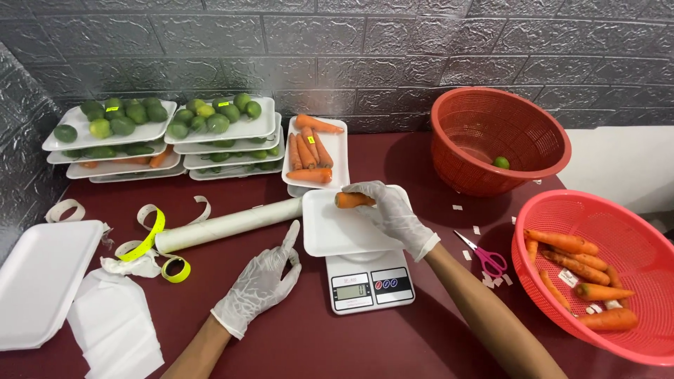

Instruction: Picking carrots from a basket, arranging them on a foam tray, weighing the tray on a digital scale, and sealing it with plastic wrap.

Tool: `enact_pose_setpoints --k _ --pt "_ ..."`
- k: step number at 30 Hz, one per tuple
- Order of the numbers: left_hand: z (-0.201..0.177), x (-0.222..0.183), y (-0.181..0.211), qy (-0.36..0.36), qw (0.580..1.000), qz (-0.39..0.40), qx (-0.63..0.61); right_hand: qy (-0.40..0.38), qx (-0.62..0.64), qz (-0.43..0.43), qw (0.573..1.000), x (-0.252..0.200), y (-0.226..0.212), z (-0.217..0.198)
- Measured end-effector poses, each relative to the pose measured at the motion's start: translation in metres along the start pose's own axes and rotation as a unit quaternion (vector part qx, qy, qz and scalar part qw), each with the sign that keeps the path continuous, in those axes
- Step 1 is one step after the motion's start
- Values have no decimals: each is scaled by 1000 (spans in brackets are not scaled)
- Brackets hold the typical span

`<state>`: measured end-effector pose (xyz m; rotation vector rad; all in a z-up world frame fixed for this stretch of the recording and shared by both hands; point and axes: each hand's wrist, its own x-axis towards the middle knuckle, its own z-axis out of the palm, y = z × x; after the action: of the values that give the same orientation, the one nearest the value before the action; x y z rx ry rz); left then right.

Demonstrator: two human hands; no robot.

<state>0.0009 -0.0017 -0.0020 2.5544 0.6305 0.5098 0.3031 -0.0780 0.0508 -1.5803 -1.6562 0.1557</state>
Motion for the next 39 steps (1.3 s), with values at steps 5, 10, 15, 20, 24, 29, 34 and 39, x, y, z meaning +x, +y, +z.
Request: enact_pose_setpoints --k 5,10,15,20,24,29,34,39 --pt "2 -1 -2 4 1000 3 1 -27 26 19 999 0 5 6" --pt "0 -1 0 -8 1000 -9 -10 -44 35 17 998 -2 -6 2" --pt "1 0 -3 -8 1000 -5 -6 -66 24 59 996 -2 5 7" --pt "-1 0 1 -2 1000 0 -1 -30 30 15 999 -1 6 7" --pt "-2 1 2 -8 1000 -8 -16 -6 29 2 1000 -4 -7 -1" --pt "1 0 -3 -6 1000 -11 9 -54 -58 31 996 -22 3 -28" --pt "-12 0 9 -42 998 -36 10 -47 -110 47 992 -47 3 -88" --pt "2 -1 -11 -8 999 -4 32 -4 -156 94 983 -90 -1 -179"
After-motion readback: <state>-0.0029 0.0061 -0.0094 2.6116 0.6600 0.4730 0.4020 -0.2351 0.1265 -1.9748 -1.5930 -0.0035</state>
